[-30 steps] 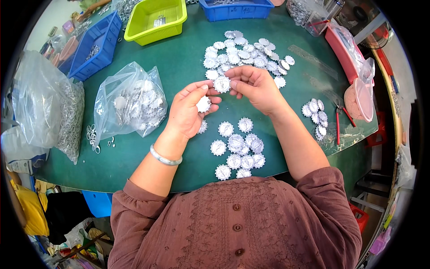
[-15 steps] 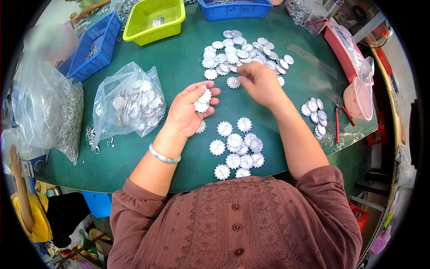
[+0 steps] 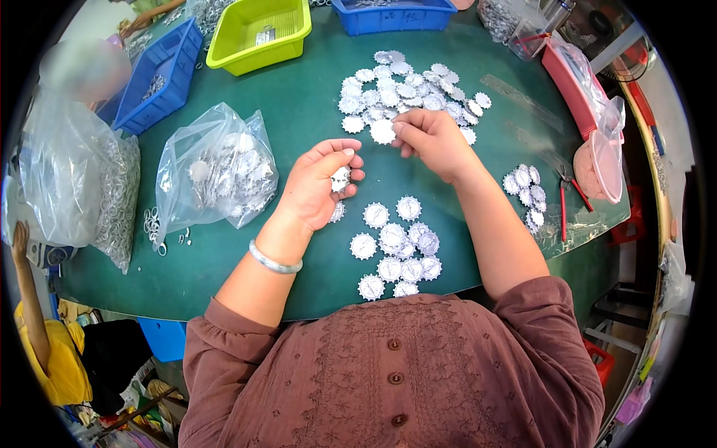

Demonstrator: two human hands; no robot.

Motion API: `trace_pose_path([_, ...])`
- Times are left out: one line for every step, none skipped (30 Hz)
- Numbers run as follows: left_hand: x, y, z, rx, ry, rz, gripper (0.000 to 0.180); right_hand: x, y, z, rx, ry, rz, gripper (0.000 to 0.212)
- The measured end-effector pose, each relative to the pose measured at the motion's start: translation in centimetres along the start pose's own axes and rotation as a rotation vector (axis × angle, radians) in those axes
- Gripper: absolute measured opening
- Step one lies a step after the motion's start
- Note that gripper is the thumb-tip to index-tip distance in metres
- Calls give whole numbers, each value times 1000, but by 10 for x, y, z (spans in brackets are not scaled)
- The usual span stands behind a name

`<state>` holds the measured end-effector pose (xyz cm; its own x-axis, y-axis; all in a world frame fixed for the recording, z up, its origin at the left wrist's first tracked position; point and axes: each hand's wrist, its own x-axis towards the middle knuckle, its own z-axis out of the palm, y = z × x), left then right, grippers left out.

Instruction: The person assembles small white plastic gears by hand, picking them up from the table, fitting them together, and using a pair of pliers to adjust components.

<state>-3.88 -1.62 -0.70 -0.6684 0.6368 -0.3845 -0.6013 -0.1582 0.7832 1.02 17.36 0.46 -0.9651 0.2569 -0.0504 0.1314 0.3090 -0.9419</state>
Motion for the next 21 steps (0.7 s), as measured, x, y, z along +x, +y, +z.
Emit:
trace_pose_path([-1,1,1,16,7,3,16,0,-1,-1,169,-63,65,16])
trace_pose_path([-1,1,2,31,14,7,15,-1,-2,-1,337,-126,130,15])
trace_pose_path([-1,0,2,31,14,6,15,-1,-2,-1,337,-126,131,15])
trace_pose_path([-2,0,2,32,-2,21,15,-2,-2,0,399,-159,141,15])
trace_pose_path([-2,-1,2,34,-18,35,15,-2,-2,0,461,-192,150,15])
trace_pose_path([-2,-1,2,34,-16,35,15,-3,-2,1,462,-193,151,15])
trace_pose_path([-2,-2,2,29,-15,50,16,-4,-2,2,495,-228,150,15])
trace_pose_path([-2,-3,3,25,-14,64,16,-4,-2,2,528,-262,149,15])
trace_pose_path([-2,-3,3,27,-17,62,16,-4,-1,2,529,-259,149,15])
trace_pose_path([-1,-3,5,31,-25,77,16,-5,-1,1,505,-246,134,15])
trace_pose_path([-1,-4,8,35,-36,91,17,-7,-1,-1,481,-231,119,15])
trace_pose_path([-2,-2,8,39,-54,85,17,-7,-4,2,456,-219,99,16])
trace_pose_path([-2,-1,6,33,-19,80,16,-9,-11,0,412,-215,82,16])
trace_pose_path([-2,0,5,28,14,73,16,-10,-17,-2,369,-208,68,15])
trace_pose_path([-2,2,5,10,7,69,16,-9,-19,-6,277,-186,-15,15])
trace_pose_path([0,2,3,-8,4,65,16,-11,-26,-13,168,-137,-55,16])
trace_pose_path([0,3,0,-37,13,65,15,-14,-34,-24,-36,-93,-166,16])
trace_pose_path([-1,4,0,-47,15,68,14,-16,-41,-36,-242,-51,-274,16])
trace_pose_path([0,3,0,-42,5,67,15,-19,-44,-50,-458,35,-376,15])
trace_pose_path([-1,4,1,-36,1,71,15,-23,-47,-64,-633,92,-403,15])
trace_pose_path([-2,4,1,-39,-8,68,15,-27,-42,-80,-808,150,-450,15])
